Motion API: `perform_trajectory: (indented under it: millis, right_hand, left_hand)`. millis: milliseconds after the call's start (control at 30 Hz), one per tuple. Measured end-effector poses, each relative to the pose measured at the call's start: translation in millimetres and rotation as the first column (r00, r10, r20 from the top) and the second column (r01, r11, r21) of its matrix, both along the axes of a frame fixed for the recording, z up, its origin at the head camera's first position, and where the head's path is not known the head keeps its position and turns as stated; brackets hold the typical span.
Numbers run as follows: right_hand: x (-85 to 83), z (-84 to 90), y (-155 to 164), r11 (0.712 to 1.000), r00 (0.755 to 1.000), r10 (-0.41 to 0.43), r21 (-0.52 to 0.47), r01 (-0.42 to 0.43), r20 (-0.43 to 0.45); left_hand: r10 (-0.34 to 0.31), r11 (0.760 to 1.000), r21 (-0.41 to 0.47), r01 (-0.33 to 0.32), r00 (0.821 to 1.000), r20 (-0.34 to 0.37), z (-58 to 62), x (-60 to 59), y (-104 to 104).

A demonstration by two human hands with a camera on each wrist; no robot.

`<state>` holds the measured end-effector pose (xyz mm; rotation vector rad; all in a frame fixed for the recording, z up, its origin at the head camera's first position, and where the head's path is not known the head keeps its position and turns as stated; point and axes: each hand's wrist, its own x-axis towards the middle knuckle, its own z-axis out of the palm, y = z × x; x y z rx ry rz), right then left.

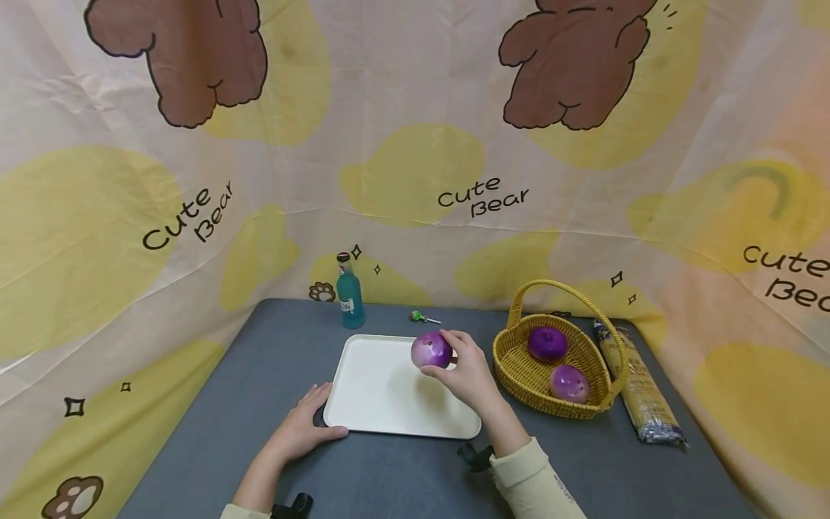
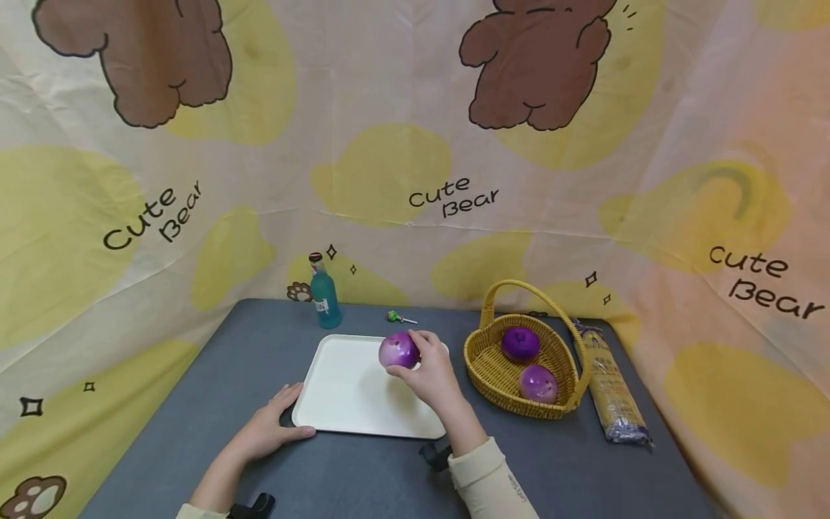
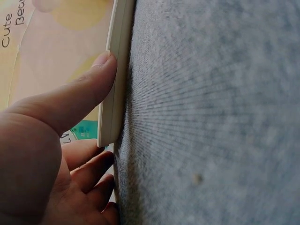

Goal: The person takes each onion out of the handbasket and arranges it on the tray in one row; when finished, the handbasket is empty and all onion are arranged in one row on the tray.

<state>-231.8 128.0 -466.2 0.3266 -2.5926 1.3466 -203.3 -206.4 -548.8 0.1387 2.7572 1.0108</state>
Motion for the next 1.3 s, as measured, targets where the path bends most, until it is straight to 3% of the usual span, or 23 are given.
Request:
perform_trajectory:
  millis: [333, 633, 1300]
  right_hand:
    - [-4.1, -7.3, -16.0, 0.999, 0.999, 0.045, 0.012, -0.044, -0.009]
    - [-10.7, -12.1, -28.7, 0.998, 0.999, 0.054, 0.045, -0.054, -0.005]
    - [-22.1, -22.7, -58.3, 0.995, 0.994, 0.086, 0.047, -0.089, 0.062]
  left_hand:
    - [0.007, 1.000, -0.002, -0.007, 1.000, -0.005, -2.8, 0.0, -1.0]
    - [0.011, 1.000, -0.003, -0.011, 1.000, -0.017, 3.4, 2.0, 2.9]
    - [0.012, 1.000, -0.001, -0.012, 1.000, -0.018, 1.5, 2.4, 2.3]
